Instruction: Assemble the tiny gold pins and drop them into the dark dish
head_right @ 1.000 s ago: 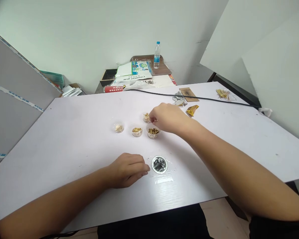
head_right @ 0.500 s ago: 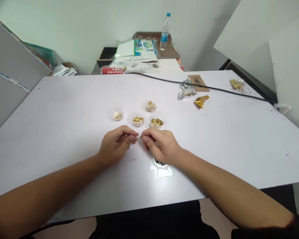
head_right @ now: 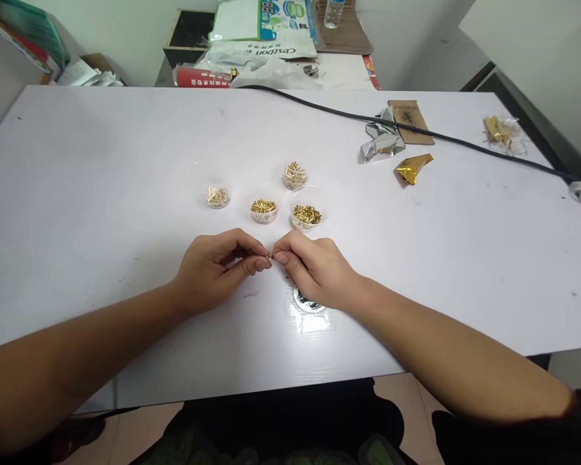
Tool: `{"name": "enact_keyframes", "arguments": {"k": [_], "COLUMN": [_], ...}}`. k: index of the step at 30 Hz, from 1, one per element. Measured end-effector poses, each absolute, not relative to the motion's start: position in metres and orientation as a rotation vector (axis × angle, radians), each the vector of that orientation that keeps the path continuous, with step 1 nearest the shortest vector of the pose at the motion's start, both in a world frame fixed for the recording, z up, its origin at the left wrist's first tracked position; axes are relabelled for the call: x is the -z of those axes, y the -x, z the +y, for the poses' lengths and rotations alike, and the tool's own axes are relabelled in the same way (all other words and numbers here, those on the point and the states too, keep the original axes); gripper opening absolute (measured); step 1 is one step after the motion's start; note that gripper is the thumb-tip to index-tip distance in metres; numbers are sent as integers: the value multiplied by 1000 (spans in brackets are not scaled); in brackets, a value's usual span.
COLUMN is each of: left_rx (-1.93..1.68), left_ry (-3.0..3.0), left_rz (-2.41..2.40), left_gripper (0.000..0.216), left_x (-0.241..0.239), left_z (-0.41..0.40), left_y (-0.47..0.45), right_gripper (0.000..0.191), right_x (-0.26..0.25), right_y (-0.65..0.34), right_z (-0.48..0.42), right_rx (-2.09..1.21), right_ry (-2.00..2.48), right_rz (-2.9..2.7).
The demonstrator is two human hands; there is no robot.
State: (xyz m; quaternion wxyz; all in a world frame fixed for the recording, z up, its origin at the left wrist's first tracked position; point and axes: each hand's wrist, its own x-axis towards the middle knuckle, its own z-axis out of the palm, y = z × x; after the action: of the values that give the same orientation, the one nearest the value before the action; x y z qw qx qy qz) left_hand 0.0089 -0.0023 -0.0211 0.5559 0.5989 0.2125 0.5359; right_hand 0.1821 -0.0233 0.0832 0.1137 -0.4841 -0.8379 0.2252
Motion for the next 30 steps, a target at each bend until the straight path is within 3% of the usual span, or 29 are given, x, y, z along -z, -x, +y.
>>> {"name": "enact_keyframes", "arguments": {"k": [11, 18, 30], "left_rx": [-1104, -1077, -1082], "left_ry": [-1461, -1467, -1573], "left_rz": [458, 441, 399], "left_gripper": [19, 10, 15], "left_x": [18, 20, 19], "left_z": [-1, 1, 3], "left_y": [-7, -7, -5], "right_gripper": [15, 6, 8], "right_x": [-85, -86, -88], "right_y": [-184, -184, -184], "right_z": [-24, -25, -24], "right_rx": [-775, -736, -709], "right_ry": [1493, 1485, 1494], "right_rz": [-2424, -2438, -2455]}}
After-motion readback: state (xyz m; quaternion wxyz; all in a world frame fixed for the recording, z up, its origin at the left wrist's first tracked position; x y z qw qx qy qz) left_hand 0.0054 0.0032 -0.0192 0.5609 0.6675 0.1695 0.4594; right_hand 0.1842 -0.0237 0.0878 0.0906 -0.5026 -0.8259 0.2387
